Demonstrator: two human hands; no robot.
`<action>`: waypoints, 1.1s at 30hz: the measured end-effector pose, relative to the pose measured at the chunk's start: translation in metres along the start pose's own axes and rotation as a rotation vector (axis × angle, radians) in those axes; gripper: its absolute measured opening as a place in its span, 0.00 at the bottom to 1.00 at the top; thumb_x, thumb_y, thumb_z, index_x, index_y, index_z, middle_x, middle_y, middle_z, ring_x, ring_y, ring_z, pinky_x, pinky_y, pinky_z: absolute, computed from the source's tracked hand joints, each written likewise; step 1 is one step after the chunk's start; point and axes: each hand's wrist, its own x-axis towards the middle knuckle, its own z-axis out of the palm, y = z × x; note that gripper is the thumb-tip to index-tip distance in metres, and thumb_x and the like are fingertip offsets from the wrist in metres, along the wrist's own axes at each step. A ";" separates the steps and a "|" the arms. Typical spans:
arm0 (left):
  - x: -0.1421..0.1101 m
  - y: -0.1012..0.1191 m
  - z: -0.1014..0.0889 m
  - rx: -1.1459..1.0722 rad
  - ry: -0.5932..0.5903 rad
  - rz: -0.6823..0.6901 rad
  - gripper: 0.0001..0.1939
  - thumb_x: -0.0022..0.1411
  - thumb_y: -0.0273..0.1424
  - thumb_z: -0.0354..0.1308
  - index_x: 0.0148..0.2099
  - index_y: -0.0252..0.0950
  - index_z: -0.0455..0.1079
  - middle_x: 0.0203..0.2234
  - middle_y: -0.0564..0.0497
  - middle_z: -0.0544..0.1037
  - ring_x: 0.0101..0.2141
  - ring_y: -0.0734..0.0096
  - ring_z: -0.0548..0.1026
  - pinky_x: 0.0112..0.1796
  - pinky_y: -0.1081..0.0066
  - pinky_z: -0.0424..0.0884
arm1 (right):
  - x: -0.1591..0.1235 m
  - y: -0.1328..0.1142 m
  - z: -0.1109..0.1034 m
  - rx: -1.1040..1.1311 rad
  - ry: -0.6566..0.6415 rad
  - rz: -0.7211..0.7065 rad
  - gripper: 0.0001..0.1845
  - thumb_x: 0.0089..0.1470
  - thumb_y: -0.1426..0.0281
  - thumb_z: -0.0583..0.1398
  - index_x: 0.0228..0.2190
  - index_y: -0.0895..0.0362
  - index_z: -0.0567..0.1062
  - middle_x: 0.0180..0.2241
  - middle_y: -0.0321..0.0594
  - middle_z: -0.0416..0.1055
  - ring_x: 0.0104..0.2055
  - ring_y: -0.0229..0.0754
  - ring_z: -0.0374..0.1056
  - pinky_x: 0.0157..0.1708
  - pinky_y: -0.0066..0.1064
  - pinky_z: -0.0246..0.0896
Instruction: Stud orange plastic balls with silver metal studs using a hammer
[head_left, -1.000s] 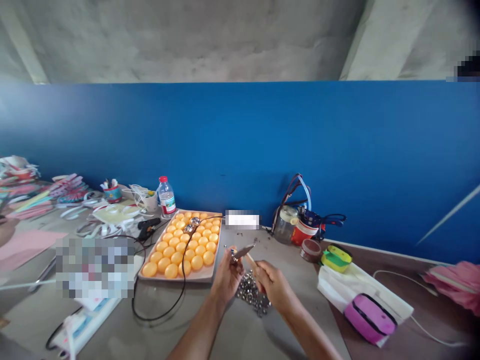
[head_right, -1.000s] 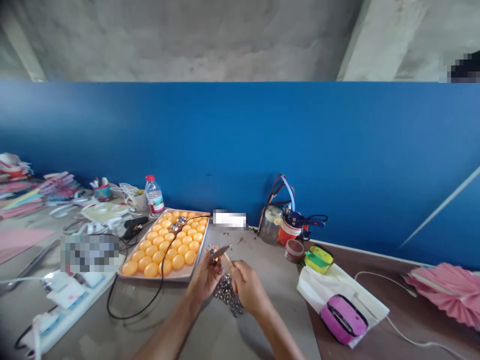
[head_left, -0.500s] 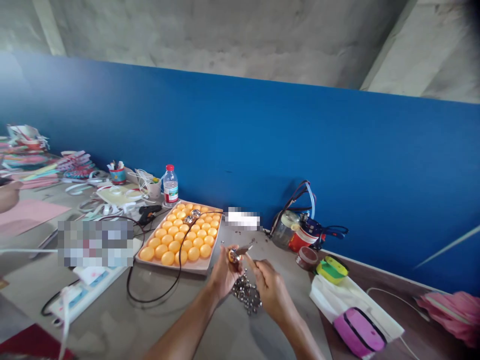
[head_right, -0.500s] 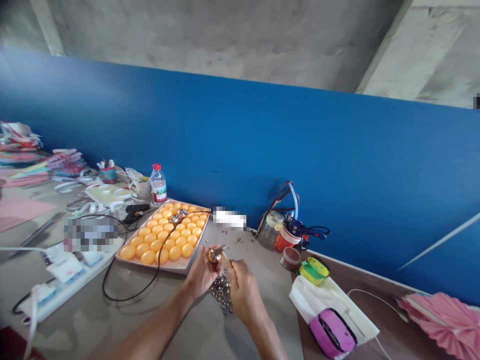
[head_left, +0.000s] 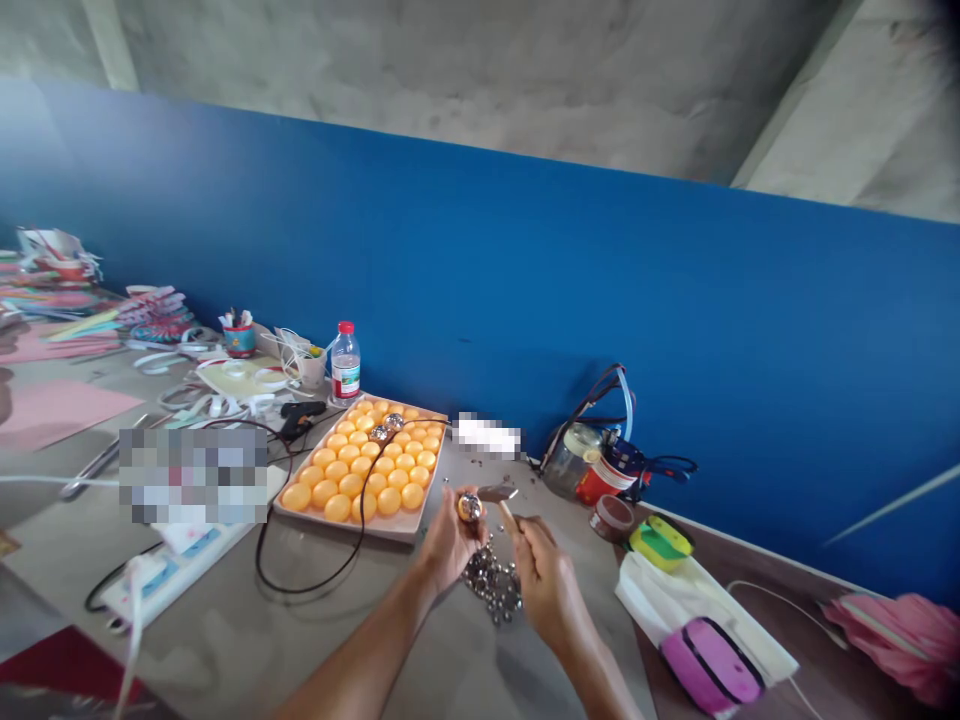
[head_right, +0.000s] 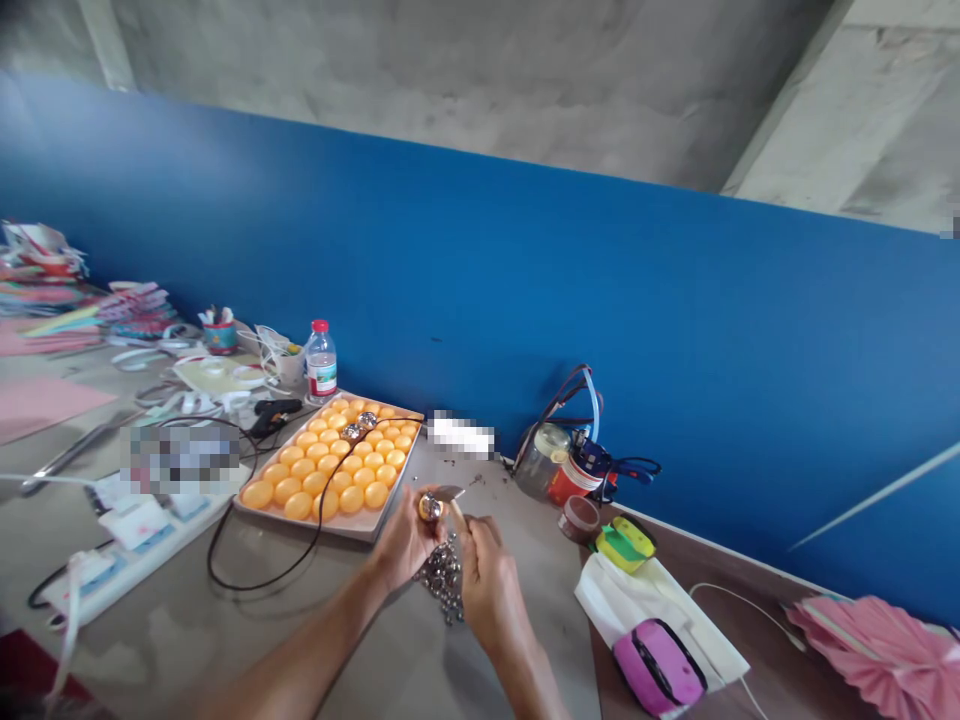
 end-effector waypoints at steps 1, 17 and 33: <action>0.000 0.000 0.000 0.003 -0.002 -0.003 0.22 0.56 0.48 0.50 0.40 0.34 0.62 0.21 0.52 0.70 0.19 0.75 0.66 0.22 0.74 0.59 | 0.000 0.001 0.002 0.000 -0.017 -0.002 0.14 0.58 0.69 0.46 0.29 0.57 0.69 0.29 0.40 0.67 0.30 0.38 0.65 0.31 0.26 0.60; -0.003 0.001 0.002 0.055 0.004 -0.031 0.24 0.54 0.50 0.52 0.41 0.34 0.62 0.20 0.53 0.69 0.19 0.74 0.66 0.24 0.73 0.60 | -0.005 0.005 0.006 -0.022 -0.073 -0.014 0.13 0.58 0.72 0.46 0.35 0.57 0.71 0.31 0.42 0.68 0.33 0.39 0.67 0.33 0.26 0.61; -0.001 -0.001 0.001 0.031 0.019 -0.022 0.22 0.55 0.49 0.51 0.41 0.34 0.64 0.24 0.51 0.70 0.21 0.76 0.66 0.24 0.74 0.60 | -0.001 0.005 -0.001 -0.014 0.041 0.015 0.14 0.58 0.69 0.45 0.31 0.57 0.69 0.29 0.40 0.67 0.29 0.38 0.65 0.29 0.25 0.59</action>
